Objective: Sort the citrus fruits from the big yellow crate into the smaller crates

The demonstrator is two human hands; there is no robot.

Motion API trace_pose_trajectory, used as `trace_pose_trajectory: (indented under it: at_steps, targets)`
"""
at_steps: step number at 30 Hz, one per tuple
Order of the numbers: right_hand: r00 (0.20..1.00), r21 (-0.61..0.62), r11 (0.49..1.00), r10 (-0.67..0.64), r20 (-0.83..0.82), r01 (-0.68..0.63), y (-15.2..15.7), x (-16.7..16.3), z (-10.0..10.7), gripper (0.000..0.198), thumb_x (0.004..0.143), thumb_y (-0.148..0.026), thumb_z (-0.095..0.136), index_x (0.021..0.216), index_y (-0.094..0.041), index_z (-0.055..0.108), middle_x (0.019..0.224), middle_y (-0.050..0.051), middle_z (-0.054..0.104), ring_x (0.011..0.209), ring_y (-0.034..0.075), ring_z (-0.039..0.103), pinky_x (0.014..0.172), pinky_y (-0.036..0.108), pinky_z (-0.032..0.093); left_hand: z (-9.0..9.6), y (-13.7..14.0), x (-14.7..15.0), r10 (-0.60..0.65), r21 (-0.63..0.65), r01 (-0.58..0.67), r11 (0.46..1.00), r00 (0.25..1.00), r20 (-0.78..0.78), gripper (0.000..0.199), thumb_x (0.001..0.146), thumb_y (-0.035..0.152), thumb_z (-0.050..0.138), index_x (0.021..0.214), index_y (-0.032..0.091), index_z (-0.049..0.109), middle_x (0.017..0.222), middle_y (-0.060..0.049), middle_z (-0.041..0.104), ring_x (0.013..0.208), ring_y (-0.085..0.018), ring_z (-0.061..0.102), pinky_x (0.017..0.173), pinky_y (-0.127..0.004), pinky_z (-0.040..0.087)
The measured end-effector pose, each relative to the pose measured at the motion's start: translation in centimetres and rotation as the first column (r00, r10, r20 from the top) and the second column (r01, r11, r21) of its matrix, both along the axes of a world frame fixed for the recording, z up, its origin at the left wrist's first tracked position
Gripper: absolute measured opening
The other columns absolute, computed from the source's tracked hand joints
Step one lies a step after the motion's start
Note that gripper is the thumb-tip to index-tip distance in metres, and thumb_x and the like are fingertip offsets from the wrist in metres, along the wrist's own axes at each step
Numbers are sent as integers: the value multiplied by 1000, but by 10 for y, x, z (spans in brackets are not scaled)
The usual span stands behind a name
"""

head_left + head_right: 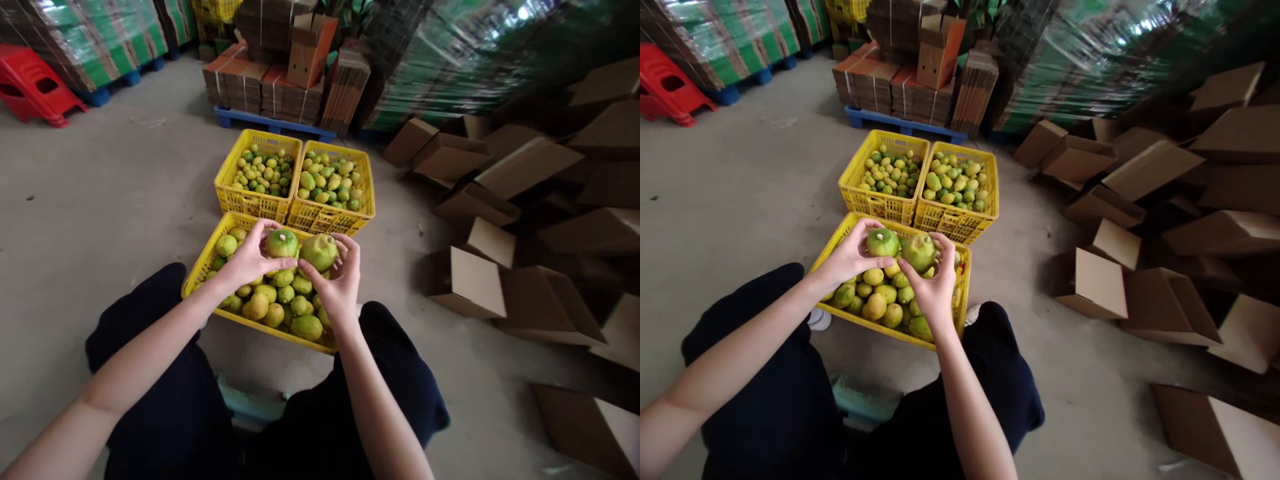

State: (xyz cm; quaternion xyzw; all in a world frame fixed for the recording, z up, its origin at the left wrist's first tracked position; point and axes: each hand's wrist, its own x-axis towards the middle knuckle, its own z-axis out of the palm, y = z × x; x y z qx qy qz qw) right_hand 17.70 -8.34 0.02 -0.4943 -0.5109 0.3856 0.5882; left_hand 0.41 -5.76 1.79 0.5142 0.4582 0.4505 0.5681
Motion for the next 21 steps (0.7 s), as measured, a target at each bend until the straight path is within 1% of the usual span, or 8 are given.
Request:
trace_pose_trajectory:
  at_steps: [2, 6, 10, 12, 14, 16, 18, 21]
  targets:
    - [997, 82, 996, -42, 70, 36, 0, 1, 0, 56, 66, -23, 82, 116, -30, 57, 123, 3, 59, 111, 24, 58, 97, 40, 48, 2, 0, 0, -32, 65, 31, 997, 999, 5, 65, 55, 30, 91, 106, 24, 52, 116, -5, 60, 106, -24, 62, 91, -36, 51]
    - [996, 122, 991, -57, 74, 48, 0, 0, 0, 56, 65, -21, 81, 116, -31, 59, 124, 4, 58, 116, 26, 56, 98, 43, 48, 6, -1, 0, -49, 126, 47, 991, 999, 11, 64, 56, 27, 91, 110, 24, 56, 122, -6, 57, 109, -24, 60, 90, -33, 51]
    - [997, 123, 990, -71, 13, 69, -1, -3, 1, 57, 64, -21, 82, 114, -31, 54, 122, 3, 56, 109, 23, 59, 98, 41, 48, 6, -2, -2, -66, 133, 63, 989, 998, 17, 63, 57, 25, 91, 111, 23, 58, 124, -7, 57, 108, -24, 61, 91, -34, 51]
    - [997, 107, 992, -69, -46, 73, -1, -3, 3, 57, 62, -22, 83, 110, -30, 53, 119, 2, 57, 107, 22, 60, 98, 40, 49, 5, -1, -3, -71, 153, 69, 986, 997, 7, 63, 58, 24, 90, 113, 23, 60, 124, -7, 58, 112, -25, 60, 94, -34, 49]
    - [992, 70, 996, -41, -123, 50, 0, -2, 4, 55, 60, -23, 85, 105, -30, 53, 114, 1, 60, 105, 21, 61, 96, 40, 50, 4, 1, -5, -56, 170, 53, 984, 998, 13, 63, 59, 22, 90, 114, 23, 60, 122, -7, 60, 117, -25, 58, 99, -34, 47]
    - [978, 9, 1000, -9, -208, 11, 2, 0, 4, 52, 60, -23, 85, 102, -29, 55, 111, 0, 63, 102, 21, 64, 94, 40, 52, 2, 2, -6, -35, 132, 26, 991, 997, 67, 62, 60, 22, 89, 114, 22, 59, 118, -6, 64, 116, -25, 59, 101, -36, 46]
    - [957, -54, 998, 17, -288, -34, 4, 2, 5, 50, 61, -23, 85, 103, -29, 59, 111, 0, 66, 100, 21, 65, 92, 41, 53, 1, 4, -7, -16, 48, 8, 999, 986, 166, 58, 63, 25, 88, 113, 21, 59, 114, -6, 67, 113, -25, 62, 101, -38, 47]
    - [923, -130, 986, 49, -381, -106, 5, 4, 7, 46, 63, -25, 83, 105, -28, 64, 113, 1, 68, 100, 22, 67, 92, 41, 53, -1, 5, -6, 10, -51, 5, 999, 955, 295, 52, 68, 28, 84, 115, 18, 64, 117, -8, 70, 117, -26, 62, 107, -40, 44]
